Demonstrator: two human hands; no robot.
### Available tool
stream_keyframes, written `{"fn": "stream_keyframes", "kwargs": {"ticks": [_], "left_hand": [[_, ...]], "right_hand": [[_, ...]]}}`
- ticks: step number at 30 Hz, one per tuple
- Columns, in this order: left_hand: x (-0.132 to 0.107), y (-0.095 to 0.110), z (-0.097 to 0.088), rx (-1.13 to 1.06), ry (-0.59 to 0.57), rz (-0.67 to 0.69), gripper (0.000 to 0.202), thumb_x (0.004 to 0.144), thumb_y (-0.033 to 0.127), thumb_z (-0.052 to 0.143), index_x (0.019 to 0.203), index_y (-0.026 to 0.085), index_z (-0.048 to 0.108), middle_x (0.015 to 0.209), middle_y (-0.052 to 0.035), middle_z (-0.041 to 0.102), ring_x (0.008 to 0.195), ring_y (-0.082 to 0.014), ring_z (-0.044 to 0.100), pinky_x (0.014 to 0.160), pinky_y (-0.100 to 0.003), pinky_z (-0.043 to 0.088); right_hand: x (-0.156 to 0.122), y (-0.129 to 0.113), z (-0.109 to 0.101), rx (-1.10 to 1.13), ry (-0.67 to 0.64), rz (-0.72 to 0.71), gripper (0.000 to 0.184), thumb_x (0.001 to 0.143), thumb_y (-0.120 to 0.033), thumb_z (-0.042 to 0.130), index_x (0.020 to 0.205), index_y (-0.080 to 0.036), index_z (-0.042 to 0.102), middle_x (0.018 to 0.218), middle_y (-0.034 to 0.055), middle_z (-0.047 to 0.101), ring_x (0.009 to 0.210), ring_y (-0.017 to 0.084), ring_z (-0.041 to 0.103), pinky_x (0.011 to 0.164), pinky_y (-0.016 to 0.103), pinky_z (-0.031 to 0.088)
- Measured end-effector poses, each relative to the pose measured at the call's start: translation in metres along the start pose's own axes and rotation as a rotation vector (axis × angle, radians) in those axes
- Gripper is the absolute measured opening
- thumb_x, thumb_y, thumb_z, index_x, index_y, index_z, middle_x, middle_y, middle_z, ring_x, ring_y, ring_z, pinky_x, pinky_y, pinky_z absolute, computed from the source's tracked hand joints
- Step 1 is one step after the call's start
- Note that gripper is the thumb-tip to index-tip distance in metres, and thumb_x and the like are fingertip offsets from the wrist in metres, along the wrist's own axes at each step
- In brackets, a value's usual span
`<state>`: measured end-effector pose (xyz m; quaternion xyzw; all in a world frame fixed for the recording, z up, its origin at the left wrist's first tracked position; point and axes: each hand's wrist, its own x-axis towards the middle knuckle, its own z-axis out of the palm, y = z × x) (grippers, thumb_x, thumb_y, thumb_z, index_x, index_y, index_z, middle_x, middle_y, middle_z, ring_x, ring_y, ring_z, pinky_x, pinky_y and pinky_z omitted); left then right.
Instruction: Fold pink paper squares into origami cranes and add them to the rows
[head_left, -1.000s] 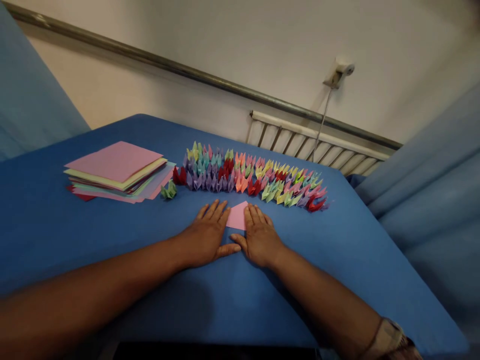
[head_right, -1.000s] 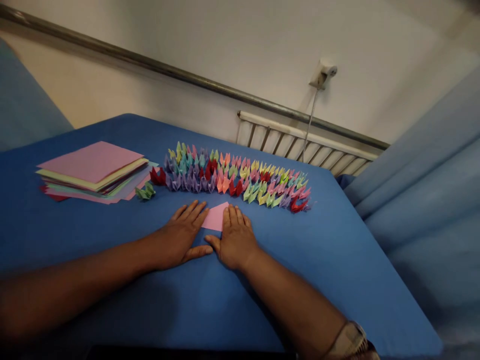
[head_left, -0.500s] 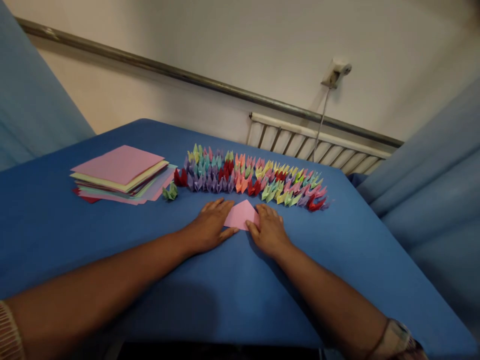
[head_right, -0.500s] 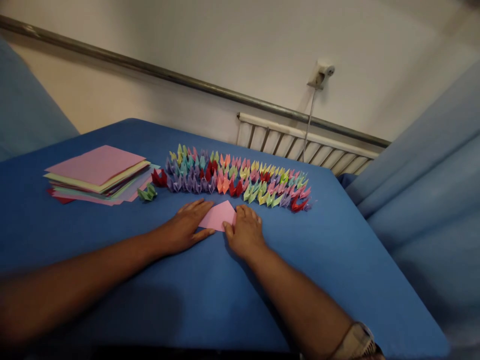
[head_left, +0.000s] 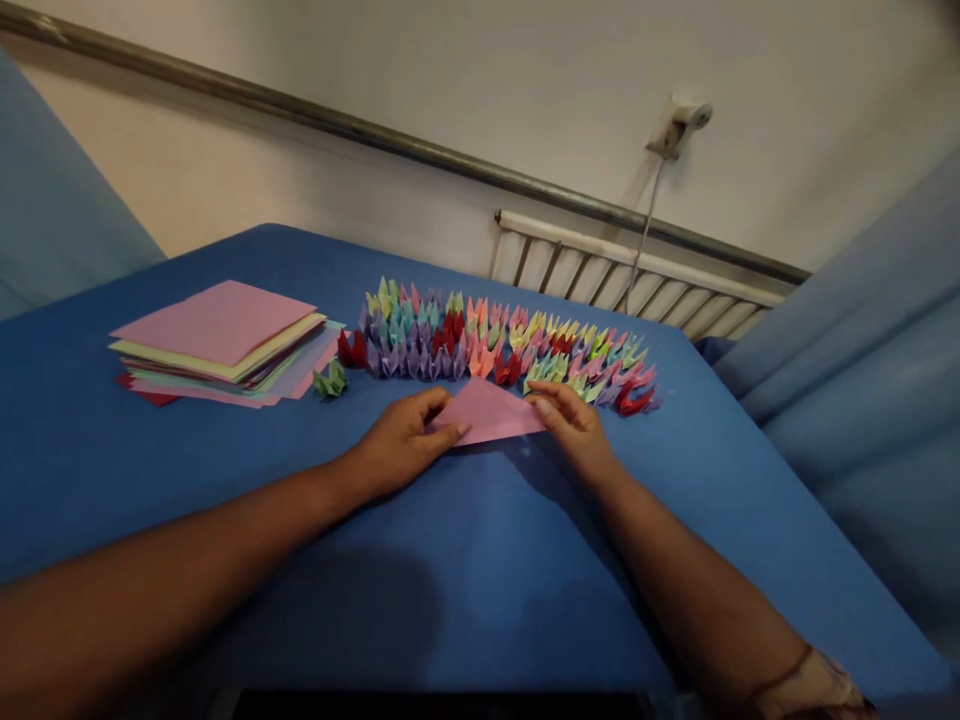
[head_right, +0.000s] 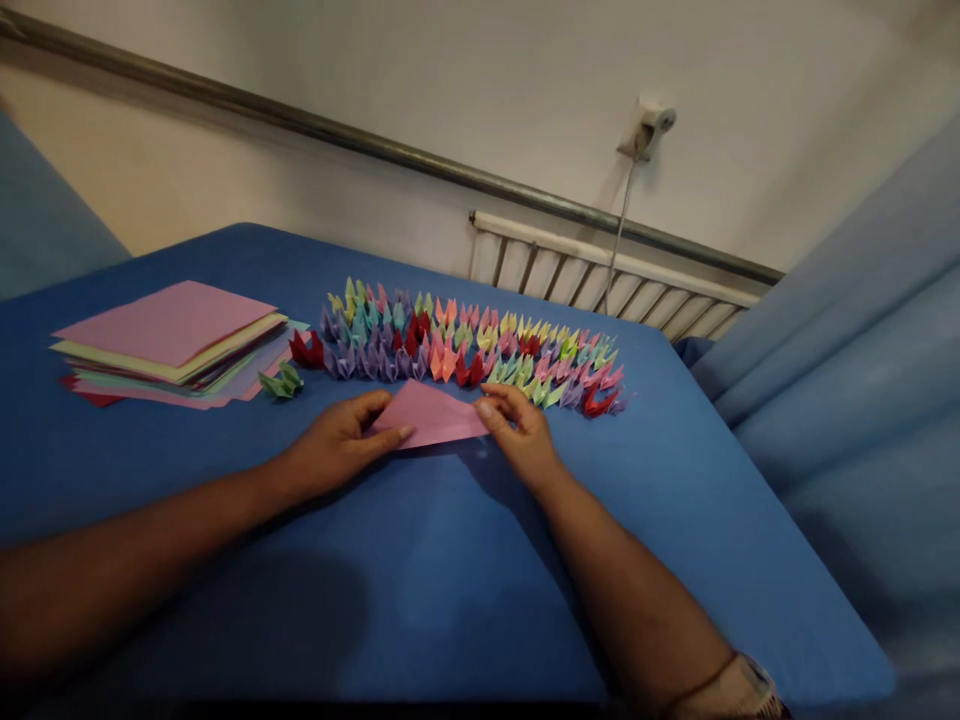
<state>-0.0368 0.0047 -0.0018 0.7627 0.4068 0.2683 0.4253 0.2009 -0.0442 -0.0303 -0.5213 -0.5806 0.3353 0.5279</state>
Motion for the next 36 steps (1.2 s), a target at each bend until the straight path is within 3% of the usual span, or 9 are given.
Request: {"fn": "stream_keyframes", "kwargs": {"ticks": [4,7,10,17,22,26,30,34,36], "left_hand": [[-0.004,0.007,0.003,-0.429,0.018,-0.093,0.049,0.076,0.049,0.069,0.111,0.017,0.061,0.099,-0.0065,0.072,0.089,-0.0238,0.066,0.076,-0.034,0.053],[-0.009,0.012,0.008,-0.635,-0.043,-0.169,0.053,0.077,0.048,0.070,0.118,0.017,0.059,0.101,-0.0083,0.073,0.089,-0.0252,0.069,0.077,-0.037,0.054],[-0.012,0.014,0.012,-0.690,-0.086,-0.210,0.052,0.076,0.046,0.072,0.117,0.016,0.060,0.099,-0.0088,0.074,0.087,-0.0255,0.070,0.076,-0.037,0.055],[-0.007,0.005,0.012,-0.411,0.018,-0.137,0.039,0.074,0.042,0.071,0.100,0.017,0.057,0.089,-0.0045,0.071,0.080,-0.0230,0.069,0.069,-0.035,0.056],[-0.011,0.008,0.006,-0.113,0.125,0.146,0.051,0.080,0.024,0.059,0.129,0.021,0.047,0.129,-0.0091,0.061,0.118,-0.0265,0.059,0.099,-0.044,0.050],[-0.014,0.006,0.004,0.066,0.062,0.278,0.054,0.080,0.016,0.054,0.134,0.025,0.050,0.133,-0.0057,0.058,0.122,-0.0266,0.056,0.106,-0.047,0.046],[-0.011,-0.001,0.009,-0.120,0.035,0.233,0.058,0.080,0.018,0.058,0.137,0.025,0.046,0.138,-0.0088,0.054,0.126,-0.0277,0.054,0.105,-0.050,0.047],[-0.003,-0.001,0.010,-0.396,0.209,0.063,0.077,0.075,0.024,0.070,0.143,0.023,0.034,0.153,-0.0147,0.036,0.131,-0.0305,0.049,0.106,-0.052,0.045],[0.000,0.001,0.009,-0.511,0.223,-0.072,0.080,0.075,0.029,0.072,0.144,0.020,0.033,0.150,-0.0182,0.041,0.126,-0.0308,0.055,0.104,-0.051,0.047]], "right_hand": [[-0.004,-0.011,-0.015,0.206,-0.065,0.004,0.049,0.078,-0.054,0.068,0.114,-0.022,0.060,0.102,0.0059,0.071,0.097,0.022,0.067,0.094,0.041,0.050],[-0.013,-0.017,-0.005,0.276,-0.114,0.048,0.052,0.072,-0.053,0.075,0.111,-0.022,0.061,0.107,0.0078,0.072,0.101,0.024,0.067,0.095,0.042,0.051],[-0.018,-0.016,0.010,0.388,-0.068,0.160,0.052,0.068,-0.045,0.080,0.110,-0.022,0.062,0.107,0.0068,0.073,0.099,0.024,0.068,0.093,0.043,0.053],[-0.012,0.011,0.010,0.410,-0.160,0.379,0.048,0.060,-0.032,0.084,0.102,-0.018,0.065,0.097,0.0042,0.075,0.082,0.022,0.070,0.082,0.040,0.055],[-0.011,0.018,0.001,0.354,-0.278,0.391,0.044,0.065,-0.028,0.079,0.106,-0.020,0.065,0.103,0.0039,0.073,0.087,0.021,0.068,0.084,0.038,0.053],[-0.008,0.014,-0.006,0.321,-0.314,0.412,0.036,0.069,-0.029,0.077,0.102,-0.019,0.066,0.100,0.0038,0.073,0.084,0.020,0.068,0.080,0.036,0.053],[-0.006,0.014,-0.005,0.359,-0.200,0.368,0.034,0.067,-0.032,0.080,0.095,-0.020,0.065,0.093,0.0019,0.073,0.077,0.018,0.067,0.074,0.032,0.053],[-0.005,0.010,0.001,0.476,-0.009,0.227,0.034,0.066,-0.035,0.082,0.093,-0.022,0.065,0.090,0.0005,0.074,0.078,0.017,0.067,0.077,0.033,0.053],[-0.005,0.006,0.003,0.503,0.030,0.164,0.033,0.068,-0.034,0.082,0.094,-0.023,0.066,0.091,0.0007,0.074,0.081,0.017,0.067,0.080,0.033,0.053]]}}
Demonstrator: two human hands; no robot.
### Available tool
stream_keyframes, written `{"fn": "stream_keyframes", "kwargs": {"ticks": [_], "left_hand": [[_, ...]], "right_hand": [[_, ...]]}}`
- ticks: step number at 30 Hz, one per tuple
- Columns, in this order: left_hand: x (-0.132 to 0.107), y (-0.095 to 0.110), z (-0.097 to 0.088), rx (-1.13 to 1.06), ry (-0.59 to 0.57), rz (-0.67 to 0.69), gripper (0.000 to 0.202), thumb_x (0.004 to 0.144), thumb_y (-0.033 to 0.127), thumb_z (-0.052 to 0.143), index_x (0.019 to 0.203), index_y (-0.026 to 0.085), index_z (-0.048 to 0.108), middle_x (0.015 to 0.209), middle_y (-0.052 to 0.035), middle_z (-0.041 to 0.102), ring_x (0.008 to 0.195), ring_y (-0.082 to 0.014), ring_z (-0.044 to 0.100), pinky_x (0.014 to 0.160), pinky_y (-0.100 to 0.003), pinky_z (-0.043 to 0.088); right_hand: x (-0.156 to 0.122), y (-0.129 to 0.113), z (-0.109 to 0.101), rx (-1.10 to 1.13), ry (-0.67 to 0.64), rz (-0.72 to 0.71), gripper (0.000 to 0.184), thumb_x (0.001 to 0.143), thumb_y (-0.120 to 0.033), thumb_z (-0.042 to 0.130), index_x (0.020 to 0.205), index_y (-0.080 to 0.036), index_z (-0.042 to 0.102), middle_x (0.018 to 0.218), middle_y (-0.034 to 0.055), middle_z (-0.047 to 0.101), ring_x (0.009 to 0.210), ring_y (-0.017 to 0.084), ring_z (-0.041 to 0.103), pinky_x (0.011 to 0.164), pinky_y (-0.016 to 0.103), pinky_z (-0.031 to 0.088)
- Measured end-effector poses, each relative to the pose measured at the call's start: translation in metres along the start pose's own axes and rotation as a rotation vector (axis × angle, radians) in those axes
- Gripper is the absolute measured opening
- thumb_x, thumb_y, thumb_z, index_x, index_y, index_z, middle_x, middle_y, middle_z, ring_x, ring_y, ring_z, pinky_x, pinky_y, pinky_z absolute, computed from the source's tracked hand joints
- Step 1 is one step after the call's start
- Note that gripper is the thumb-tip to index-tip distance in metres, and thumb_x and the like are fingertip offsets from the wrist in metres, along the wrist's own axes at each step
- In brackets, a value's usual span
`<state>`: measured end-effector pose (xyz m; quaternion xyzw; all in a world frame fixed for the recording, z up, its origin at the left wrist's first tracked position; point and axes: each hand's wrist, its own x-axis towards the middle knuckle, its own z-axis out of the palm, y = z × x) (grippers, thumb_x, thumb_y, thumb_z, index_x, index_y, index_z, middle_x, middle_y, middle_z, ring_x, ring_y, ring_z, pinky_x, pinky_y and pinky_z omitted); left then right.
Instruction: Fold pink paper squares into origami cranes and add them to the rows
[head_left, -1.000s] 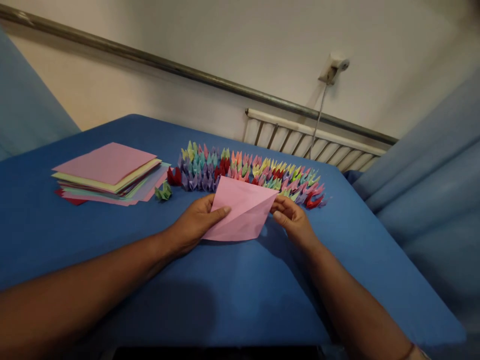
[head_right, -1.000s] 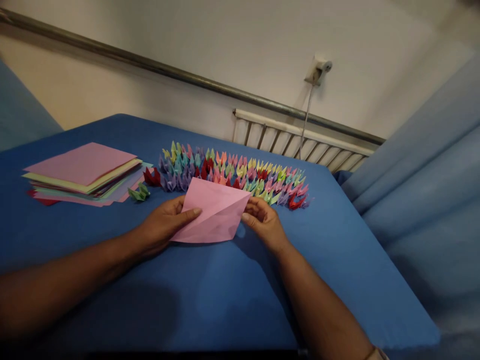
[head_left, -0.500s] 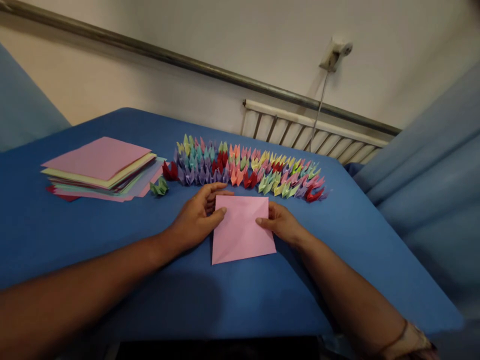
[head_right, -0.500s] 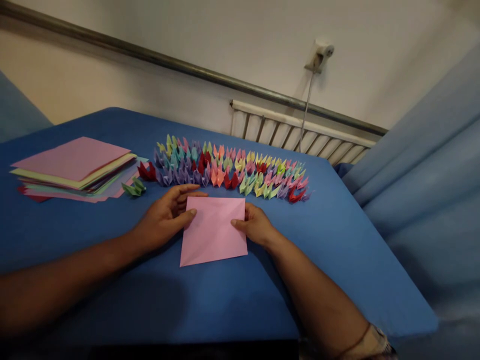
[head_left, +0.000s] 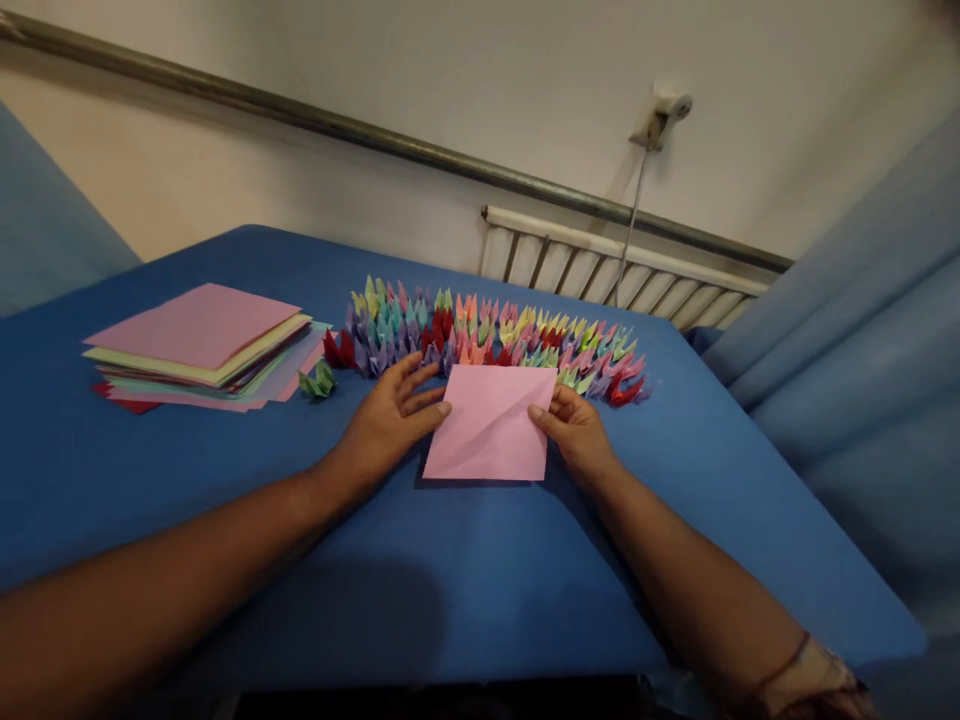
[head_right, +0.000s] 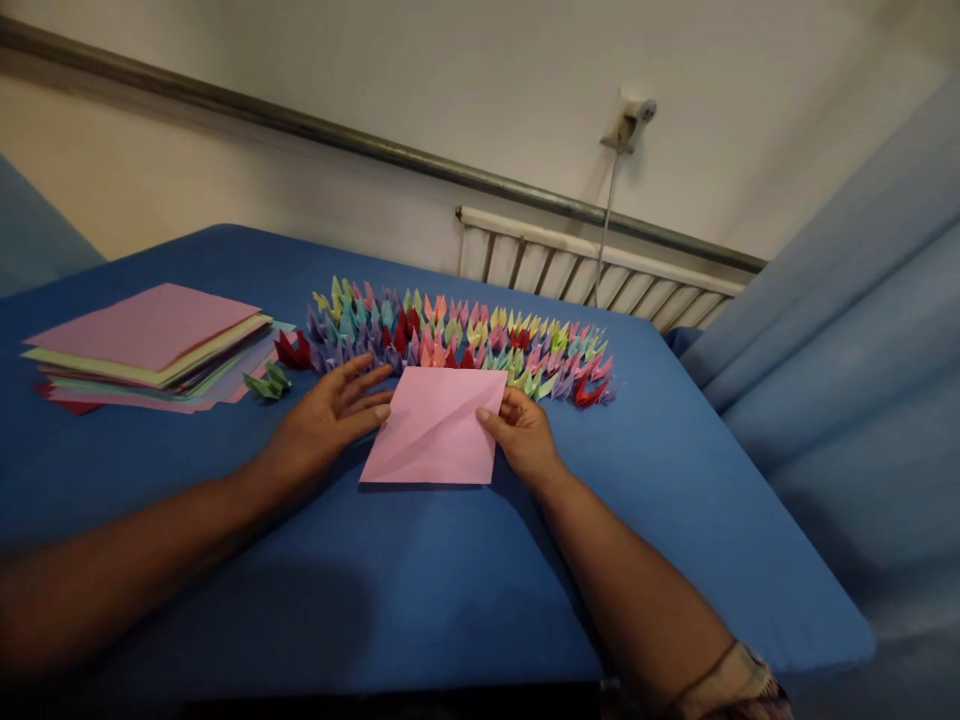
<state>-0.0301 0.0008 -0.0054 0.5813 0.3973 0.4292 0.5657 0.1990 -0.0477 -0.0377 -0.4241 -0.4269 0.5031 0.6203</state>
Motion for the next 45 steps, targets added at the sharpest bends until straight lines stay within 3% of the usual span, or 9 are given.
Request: {"fn": "stream_keyframes", "kwargs": {"ticks": [4,7,11,15,18,21,28,35,45], "left_hand": [[-0.003,0.002,0.001,-0.094,-0.206,-0.257,0.066,0.072,0.037,0.078,0.129,0.016,0.053,0.118,-0.0145,0.069,0.103,-0.0292,0.068,0.094,-0.047,0.053],[-0.006,-0.001,0.002,-0.076,-0.299,-0.216,0.053,0.066,0.036,0.082,0.112,0.018,0.064,0.104,-0.0072,0.074,0.097,-0.0266,0.070,0.089,-0.042,0.055],[-0.007,0.000,0.000,0.140,-0.199,0.060,0.032,0.071,0.035,0.076,0.100,0.021,0.068,0.096,-0.0019,0.074,0.093,-0.0241,0.070,0.086,-0.039,0.056],[-0.006,0.005,-0.007,0.437,-0.159,0.536,0.008,0.078,0.026,0.070,0.081,0.019,0.066,0.094,-0.0040,0.072,0.089,-0.0204,0.068,0.086,-0.036,0.054],[-0.006,0.006,-0.012,0.583,-0.217,0.851,0.009,0.080,0.016,0.069,0.084,0.020,0.062,0.100,-0.0052,0.071,0.102,-0.0213,0.064,0.093,-0.039,0.050],[-0.005,0.005,-0.013,0.678,-0.276,0.969,0.013,0.082,0.011,0.066,0.086,0.020,0.059,0.107,-0.0061,0.070,0.118,-0.0242,0.057,0.100,-0.044,0.046],[-0.002,0.004,-0.015,0.772,-0.288,0.937,0.006,0.086,0.015,0.061,0.085,0.021,0.059,0.117,-0.0066,0.068,0.128,-0.0267,0.049,0.106,-0.049,0.041],[-0.001,0.002,-0.015,0.811,-0.302,0.777,0.018,0.083,0.021,0.064,0.101,0.023,0.063,0.130,-0.0085,0.062,0.137,-0.0304,0.039,0.111,-0.055,0.033],[-0.012,0.012,-0.011,0.898,-0.352,0.929,0.021,0.085,0.020,0.060,0.105,0.024,0.066,0.137,-0.0086,0.057,0.140,-0.0312,0.035,0.112,-0.055,0.030]], "right_hand": [[-0.001,-0.004,0.004,-0.025,0.024,-0.096,0.028,0.070,-0.034,0.081,0.093,-0.024,0.069,0.091,0.0002,0.074,0.082,0.016,0.066,0.082,0.033,0.052],[-0.003,-0.004,0.003,-0.087,0.018,-0.172,0.024,0.071,-0.033,0.081,0.091,-0.024,0.070,0.091,-0.0001,0.072,0.085,0.017,0.064,0.085,0.033,0.051],[-0.007,-0.008,0.001,-0.212,-0.030,-0.328,0.015,0.076,-0.030,0.077,0.089,-0.026,0.070,0.095,0.0012,0.069,0.092,0.019,0.063,0.090,0.036,0.048],[-0.008,-0.012,0.000,-0.381,-0.093,-0.444,0.011,0.077,-0.032,0.076,0.083,-0.025,0.071,0.106,0.0052,0.064,0.105,0.023,0.059,0.099,0.041,0.043],[-0.005,-0.008,0.000,-0.332,-0.028,-0.338,0.017,0.077,-0.035,0.076,0.090,-0.026,0.070,0.111,0.0056,0.063,0.107,0.023,0.059,0.093,0.038,0.047],[-0.001,-0.002,-0.001,-0.200,0.065,-0.140,0.027,0.076,-0.040,0.076,0.098,-0.027,0.068,0.106,0.0031,0.067,0.096,0.019,0.063,0.084,0.033,0.050],[-0.005,-0.002,0.001,-0.015,-0.034,0.109,0.047,0.076,-0.053,0.072,0.109,-0.022,0.061,0.085,0.0021,0.070,0.067,0.015,0.064,0.063,0.028,0.051],[-0.006,-0.005,0.010,-0.037,-0.007,0.053,0.053,0.063,-0.041,0.083,0.105,-0.026,0.054,0.080,-0.0027,0.071,0.068,0.018,0.065,0.068,0.032,0.052],[-0.006,-0.004,0.012,-0.060,0.090,-0.082,0.062,0.070,-0.029,0.076,0.125,-0.028,0.049,0.064,-0.0094,0.056,0.054,0.011,0.052,0.056,0.024,0.044]]}}
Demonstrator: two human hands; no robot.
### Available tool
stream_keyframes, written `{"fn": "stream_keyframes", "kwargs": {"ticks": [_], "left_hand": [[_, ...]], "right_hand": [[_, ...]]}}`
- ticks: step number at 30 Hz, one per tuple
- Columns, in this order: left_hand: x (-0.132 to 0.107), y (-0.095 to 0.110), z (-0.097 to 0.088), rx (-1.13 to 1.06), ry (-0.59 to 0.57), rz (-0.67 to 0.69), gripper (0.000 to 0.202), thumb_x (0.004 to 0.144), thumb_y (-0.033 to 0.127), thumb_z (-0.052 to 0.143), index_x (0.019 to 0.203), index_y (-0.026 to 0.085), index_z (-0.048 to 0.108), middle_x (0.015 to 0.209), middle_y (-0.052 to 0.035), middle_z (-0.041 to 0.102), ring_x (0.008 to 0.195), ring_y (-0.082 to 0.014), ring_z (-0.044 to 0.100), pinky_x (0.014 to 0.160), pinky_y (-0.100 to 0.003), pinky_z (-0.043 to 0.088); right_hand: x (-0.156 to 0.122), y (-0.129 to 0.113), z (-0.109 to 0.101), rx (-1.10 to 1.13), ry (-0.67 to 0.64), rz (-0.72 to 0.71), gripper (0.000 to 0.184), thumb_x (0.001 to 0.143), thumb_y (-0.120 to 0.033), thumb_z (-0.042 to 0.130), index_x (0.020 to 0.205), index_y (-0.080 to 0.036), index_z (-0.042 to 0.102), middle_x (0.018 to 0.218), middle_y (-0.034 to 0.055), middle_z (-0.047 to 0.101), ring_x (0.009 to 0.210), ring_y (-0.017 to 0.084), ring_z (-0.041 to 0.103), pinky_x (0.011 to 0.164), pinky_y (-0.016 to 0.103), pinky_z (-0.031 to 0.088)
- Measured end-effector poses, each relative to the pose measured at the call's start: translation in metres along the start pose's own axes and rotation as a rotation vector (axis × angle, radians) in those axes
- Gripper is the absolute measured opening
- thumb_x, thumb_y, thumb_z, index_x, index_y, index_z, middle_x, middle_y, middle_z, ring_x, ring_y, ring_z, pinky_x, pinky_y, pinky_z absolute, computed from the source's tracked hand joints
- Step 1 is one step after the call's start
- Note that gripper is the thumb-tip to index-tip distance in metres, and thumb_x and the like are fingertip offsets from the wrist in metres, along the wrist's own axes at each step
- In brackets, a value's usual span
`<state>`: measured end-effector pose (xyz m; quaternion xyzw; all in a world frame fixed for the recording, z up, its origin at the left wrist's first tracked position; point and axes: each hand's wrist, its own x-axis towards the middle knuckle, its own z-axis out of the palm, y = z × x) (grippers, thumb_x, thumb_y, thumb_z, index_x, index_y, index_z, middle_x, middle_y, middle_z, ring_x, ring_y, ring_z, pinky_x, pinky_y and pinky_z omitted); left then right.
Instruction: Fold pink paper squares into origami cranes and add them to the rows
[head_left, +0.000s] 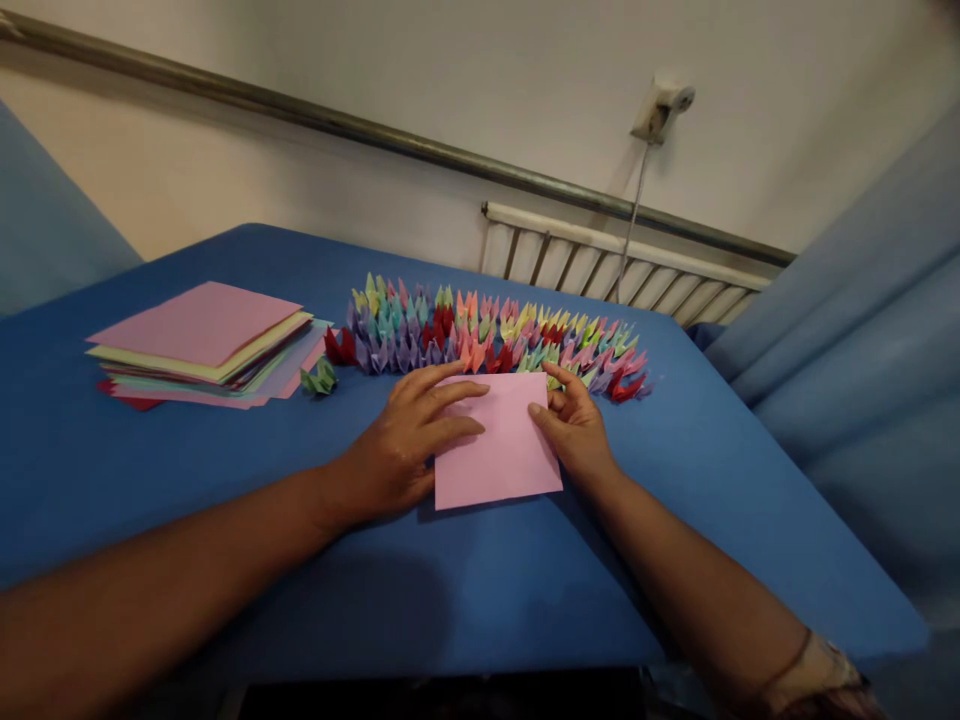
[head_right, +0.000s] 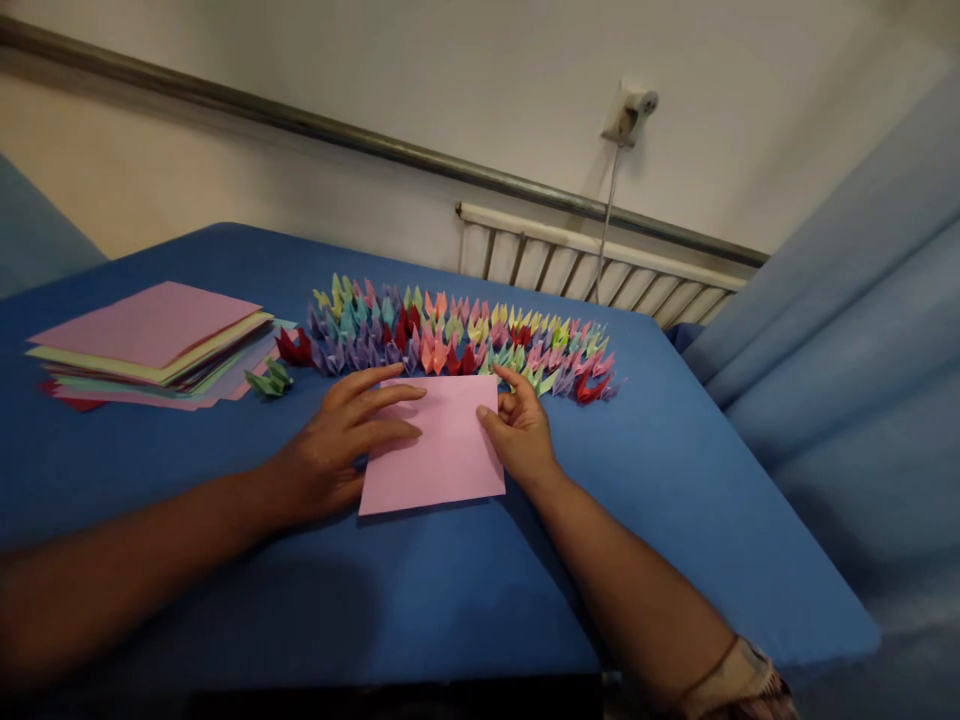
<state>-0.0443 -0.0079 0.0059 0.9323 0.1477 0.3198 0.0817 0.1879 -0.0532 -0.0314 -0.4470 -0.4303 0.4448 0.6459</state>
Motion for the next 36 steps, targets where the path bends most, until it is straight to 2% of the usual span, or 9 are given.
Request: {"fn": "stream_keyframes", "kwargs": {"ticks": [4,6,9,14,17,21,27,31,36], "left_hand": [[0.000,0.009,-0.003,-0.006,-0.052,0.039,0.013,0.084,0.024,0.059,0.094,0.025,0.067,0.135,-0.0069,0.060,0.139,-0.0331,0.036,0.114,-0.056,0.024],[0.001,0.009,-0.005,0.014,-0.102,0.011,0.009,0.083,0.021,0.059,0.086,0.024,0.066,0.131,-0.0053,0.063,0.138,-0.0329,0.038,0.115,-0.057,0.021],[0.003,0.001,-0.007,0.066,-0.174,-0.046,0.013,0.077,0.012,0.059,0.082,0.023,0.064,0.130,-0.0052,0.064,0.136,-0.0325,0.041,0.116,-0.057,0.018],[-0.003,-0.010,0.002,0.148,-0.297,-0.162,0.024,0.070,0.012,0.062,0.092,0.020,0.063,0.135,-0.0101,0.059,0.138,-0.0371,0.036,0.114,-0.060,0.016],[-0.007,-0.006,0.010,0.140,-0.326,-0.126,0.028,0.076,0.017,0.061,0.104,0.020,0.062,0.140,-0.0118,0.054,0.140,-0.0360,0.033,0.114,-0.058,0.018],[-0.007,-0.003,0.017,0.107,-0.353,-0.121,0.010,0.080,0.015,0.057,0.086,0.019,0.064,0.134,-0.0108,0.060,0.138,-0.0355,0.037,0.113,-0.058,0.021],[-0.005,-0.017,0.018,0.010,-0.314,-0.344,0.015,0.086,0.027,0.055,0.083,0.020,0.068,0.126,-0.0097,0.065,0.133,-0.0338,0.044,0.109,-0.055,0.032],[-0.007,-0.028,0.022,-0.029,-0.339,-0.416,0.026,0.088,0.037,0.053,0.094,0.018,0.070,0.127,-0.0105,0.064,0.134,-0.0322,0.044,0.111,-0.052,0.032],[-0.007,-0.036,0.025,0.056,-0.348,-0.426,0.030,0.088,0.043,0.053,0.081,0.018,0.066,0.126,-0.0119,0.063,0.129,-0.0341,0.047,0.107,-0.051,0.036]], "right_hand": [[-0.001,-0.002,-0.002,-0.084,0.023,-0.032,0.060,0.072,-0.029,0.069,0.129,-0.029,0.049,0.073,-0.0064,0.060,0.059,0.012,0.055,0.059,0.026,0.045],[0.001,-0.003,-0.007,-0.198,0.019,-0.041,0.039,0.071,-0.028,0.066,0.110,-0.025,0.061,0.078,-0.0033,0.063,0.063,0.013,0.056,0.060,0.026,0.044],[0.005,-0.006,-0.019,-0.383,-0.036,0.008,0.017,0.069,-0.025,0.060,0.084,-0.021,0.066,0.064,-0.0034,0.060,0.053,0.012,0.049,0.052,0.025,0.038],[0.008,-0.009,-0.037,-0.508,-0.297,0.302,0.029,0.063,-0.014,0.050,0.085,-0.019,0.068,0.057,-0.0025,0.063,0.051,0.014,0.058,0.049,0.025,0.040],[0.005,-0.009,-0.043,-0.496,-0.444,0.363,0.039,0.058,-0.007,0.049,0.090,-0.020,0.067,0.063,-0.0029,0.065,0.056,0.014,0.061,0.052,0.023,0.043],[0.002,-0.009,-0.050,-0.626,-0.531,0.220,0.046,0.063,-0.003,0.049,0.102,-0.021,0.066,0.073,-0.0025,0.065,0.066,0.014,0.061,0.063,0.026,0.048],[0.005,0.003,-0.042,-0.949,-0.443,-0.171,0.036,0.071,-0.012,0.070,0.105,-0.023,0.067,0.116,0.0061,0.059,0.108,0.020,0.055,0.095,0.036,0.043],[0.011,0.015,-0.035,-0.969,-0.381,-0.180,0.007,0.082,-0.027,0.067,0.083,-0.020,0.066,0.100,0.0046,0.061,0.094,0.018,0.058,0.086,0.034,0.045],[0.013,0.010,-0.032,-1.189,-0.303,-0.095,0.021,0.087,-0.036,0.061,0.073,-0.020,0.061,0.081,0.0028,0.059,0.076,0.018,0.055,0.072,0.032,0.043]]}}
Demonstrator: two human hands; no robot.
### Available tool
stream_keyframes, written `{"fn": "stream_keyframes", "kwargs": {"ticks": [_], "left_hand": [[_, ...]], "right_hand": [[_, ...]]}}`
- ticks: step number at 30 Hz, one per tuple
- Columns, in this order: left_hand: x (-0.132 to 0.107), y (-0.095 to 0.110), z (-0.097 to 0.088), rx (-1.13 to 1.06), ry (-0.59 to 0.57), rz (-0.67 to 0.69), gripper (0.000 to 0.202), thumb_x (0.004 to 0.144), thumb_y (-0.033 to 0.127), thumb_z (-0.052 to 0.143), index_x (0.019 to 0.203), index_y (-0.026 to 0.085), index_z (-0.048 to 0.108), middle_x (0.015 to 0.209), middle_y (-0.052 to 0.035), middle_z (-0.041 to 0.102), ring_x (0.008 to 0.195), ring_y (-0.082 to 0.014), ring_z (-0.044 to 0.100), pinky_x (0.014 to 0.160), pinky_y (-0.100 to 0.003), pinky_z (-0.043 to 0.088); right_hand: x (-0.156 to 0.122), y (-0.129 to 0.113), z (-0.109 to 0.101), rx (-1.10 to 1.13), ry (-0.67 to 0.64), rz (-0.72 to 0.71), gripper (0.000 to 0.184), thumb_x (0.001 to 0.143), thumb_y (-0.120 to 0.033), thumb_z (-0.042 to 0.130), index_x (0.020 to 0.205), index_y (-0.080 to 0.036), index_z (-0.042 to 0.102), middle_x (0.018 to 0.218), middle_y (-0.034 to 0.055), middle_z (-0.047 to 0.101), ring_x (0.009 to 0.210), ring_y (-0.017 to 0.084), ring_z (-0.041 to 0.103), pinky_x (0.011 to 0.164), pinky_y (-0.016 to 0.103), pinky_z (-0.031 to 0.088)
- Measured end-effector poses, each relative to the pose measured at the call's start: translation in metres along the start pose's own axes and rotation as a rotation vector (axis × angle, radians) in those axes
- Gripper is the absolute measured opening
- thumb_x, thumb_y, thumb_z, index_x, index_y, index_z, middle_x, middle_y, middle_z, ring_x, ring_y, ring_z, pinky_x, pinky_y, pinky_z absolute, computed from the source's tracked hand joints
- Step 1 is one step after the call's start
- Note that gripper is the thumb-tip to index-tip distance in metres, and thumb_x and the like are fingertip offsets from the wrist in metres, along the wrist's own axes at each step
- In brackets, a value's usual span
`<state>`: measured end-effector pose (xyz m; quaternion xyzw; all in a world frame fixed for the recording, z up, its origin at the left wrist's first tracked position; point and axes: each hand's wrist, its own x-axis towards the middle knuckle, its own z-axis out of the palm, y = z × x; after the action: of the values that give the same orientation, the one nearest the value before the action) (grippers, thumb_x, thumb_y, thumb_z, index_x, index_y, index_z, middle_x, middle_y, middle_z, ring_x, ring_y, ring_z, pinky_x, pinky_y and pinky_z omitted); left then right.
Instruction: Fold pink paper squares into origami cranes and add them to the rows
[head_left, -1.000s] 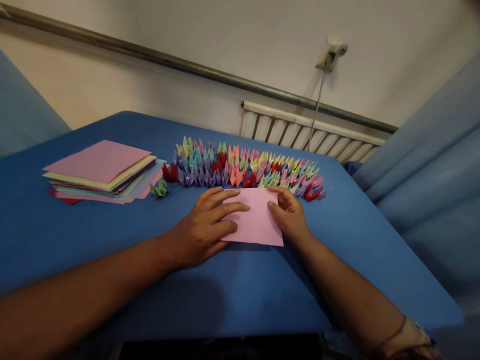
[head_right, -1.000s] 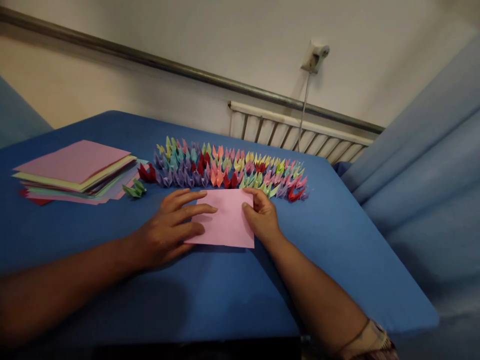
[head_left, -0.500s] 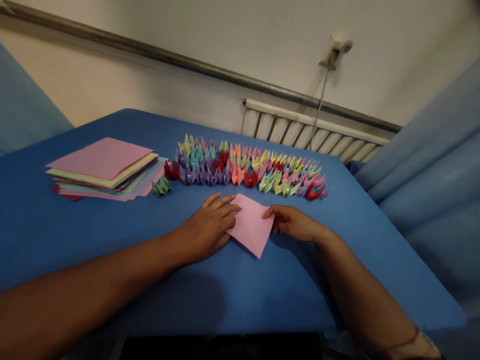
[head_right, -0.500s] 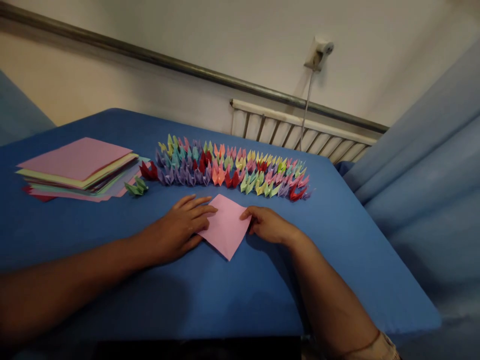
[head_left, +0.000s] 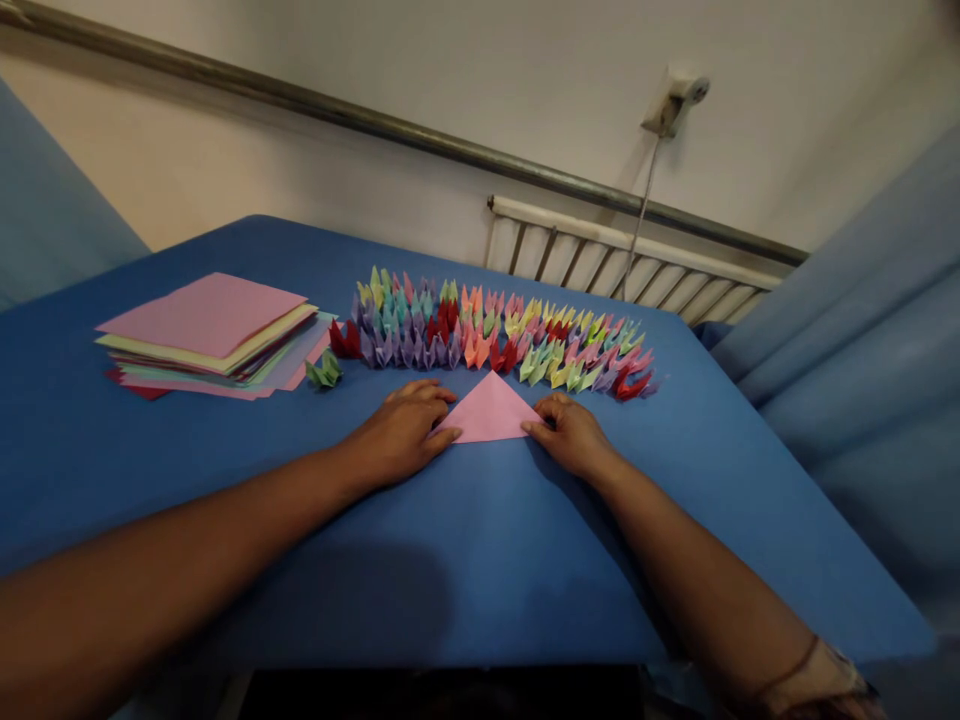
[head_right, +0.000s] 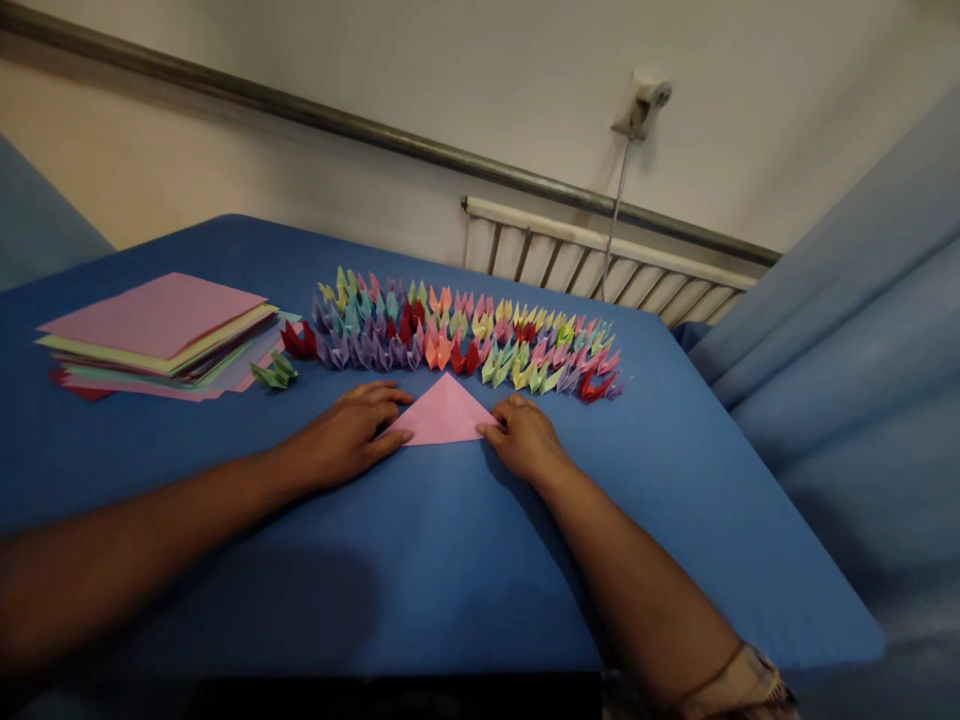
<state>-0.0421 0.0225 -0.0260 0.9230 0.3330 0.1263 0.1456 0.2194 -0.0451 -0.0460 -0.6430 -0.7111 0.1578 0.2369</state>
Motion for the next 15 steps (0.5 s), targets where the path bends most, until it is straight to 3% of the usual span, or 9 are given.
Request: {"fn": "stream_keyframes", "kwargs": {"ticks": [3,7,15], "left_hand": [[-0.002,0.002,0.001,0.020,0.038,-0.065,0.026,0.084,0.042,0.058,0.092,0.018,0.064,0.125,-0.0135,0.062,0.122,-0.0345,0.051,0.101,-0.052,0.041],[-0.005,0.005,0.002,-0.005,0.063,-0.097,0.042,0.082,0.036,0.058,0.121,0.019,0.056,0.123,-0.0134,0.061,0.117,-0.0334,0.054,0.099,-0.050,0.043],[-0.004,-0.001,0.006,-0.020,0.070,-0.071,0.047,0.081,0.027,0.054,0.127,0.016,0.054,0.129,-0.0148,0.058,0.123,-0.0334,0.051,0.104,-0.050,0.041]], "right_hand": [[-0.003,-0.009,-0.002,-0.097,0.054,0.120,0.026,0.085,-0.044,0.065,0.092,-0.019,0.063,0.093,0.0078,0.062,0.081,0.021,0.059,0.072,0.033,0.042],[-0.007,-0.022,0.001,-0.155,0.067,0.166,0.045,0.081,-0.050,0.068,0.110,-0.018,0.058,0.107,0.0138,0.064,0.094,0.028,0.061,0.076,0.037,0.042],[-0.007,-0.026,-0.003,-0.238,-0.020,0.223,0.044,0.077,-0.063,0.067,0.094,-0.022,0.061,0.082,0.0092,0.069,0.072,0.024,0.062,0.061,0.033,0.034]]}}
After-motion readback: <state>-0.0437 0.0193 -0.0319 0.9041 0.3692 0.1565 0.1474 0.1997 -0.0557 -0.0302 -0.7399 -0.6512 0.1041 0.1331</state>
